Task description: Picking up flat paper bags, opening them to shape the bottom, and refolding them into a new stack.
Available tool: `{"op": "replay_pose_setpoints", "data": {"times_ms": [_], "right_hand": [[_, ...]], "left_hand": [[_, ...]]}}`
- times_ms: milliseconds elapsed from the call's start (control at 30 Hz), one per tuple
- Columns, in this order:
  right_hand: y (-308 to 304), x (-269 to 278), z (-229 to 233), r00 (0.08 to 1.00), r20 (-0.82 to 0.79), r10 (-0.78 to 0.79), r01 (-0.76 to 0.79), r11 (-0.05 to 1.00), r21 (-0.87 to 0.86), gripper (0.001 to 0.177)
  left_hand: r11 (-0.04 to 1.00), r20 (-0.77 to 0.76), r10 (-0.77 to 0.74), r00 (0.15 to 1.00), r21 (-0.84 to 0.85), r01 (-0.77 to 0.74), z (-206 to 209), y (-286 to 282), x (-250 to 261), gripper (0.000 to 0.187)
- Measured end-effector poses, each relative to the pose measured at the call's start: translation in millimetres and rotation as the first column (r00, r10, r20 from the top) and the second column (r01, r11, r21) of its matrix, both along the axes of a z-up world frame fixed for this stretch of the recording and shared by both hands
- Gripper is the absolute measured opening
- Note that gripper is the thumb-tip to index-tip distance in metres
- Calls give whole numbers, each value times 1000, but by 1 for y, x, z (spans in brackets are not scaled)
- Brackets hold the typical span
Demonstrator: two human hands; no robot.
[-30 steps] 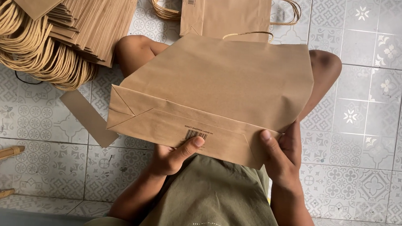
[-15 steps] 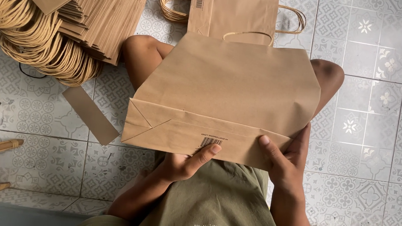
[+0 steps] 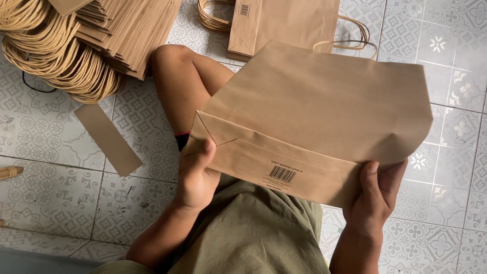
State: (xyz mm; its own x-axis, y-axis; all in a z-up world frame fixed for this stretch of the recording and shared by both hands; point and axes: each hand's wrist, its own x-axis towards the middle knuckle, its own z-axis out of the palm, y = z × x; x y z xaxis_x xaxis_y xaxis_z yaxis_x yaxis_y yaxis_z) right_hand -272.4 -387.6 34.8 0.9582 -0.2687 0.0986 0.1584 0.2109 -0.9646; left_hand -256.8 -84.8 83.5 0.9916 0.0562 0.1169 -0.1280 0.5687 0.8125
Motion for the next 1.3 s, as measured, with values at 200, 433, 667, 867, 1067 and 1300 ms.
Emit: {"op": "replay_pose_setpoints", "data": {"times_ms": [200,433,667,867,1067,1300], "right_hand": [[-6,9,5,999,26,45,-45,999,9,51],[-23,12,3,996,-39,84,-84,996,14,52],[-7,14,28,988,-49,149,-152,985,-80,86],[-9,13,23,991,-67,113,-119,989,-87,70],[-13,8,16,997,-24,78,-80,992,-100,57],[12,5,35,999,3,53,-49,948,-314,56]], "left_hand": [[970,-122,-224,967,-124,209,-48,32,1,23],[979,-165,-203,965,-68,194,-54,36,-4,26],[990,-129,-116,985,67,125,-34,29,-2,27],[965,-121,-64,991,246,92,-14,25,-1,12],[973,-143,-36,989,221,68,-23,36,2,20],[903,-79,-62,995,421,89,-18,46,2,13]]}}
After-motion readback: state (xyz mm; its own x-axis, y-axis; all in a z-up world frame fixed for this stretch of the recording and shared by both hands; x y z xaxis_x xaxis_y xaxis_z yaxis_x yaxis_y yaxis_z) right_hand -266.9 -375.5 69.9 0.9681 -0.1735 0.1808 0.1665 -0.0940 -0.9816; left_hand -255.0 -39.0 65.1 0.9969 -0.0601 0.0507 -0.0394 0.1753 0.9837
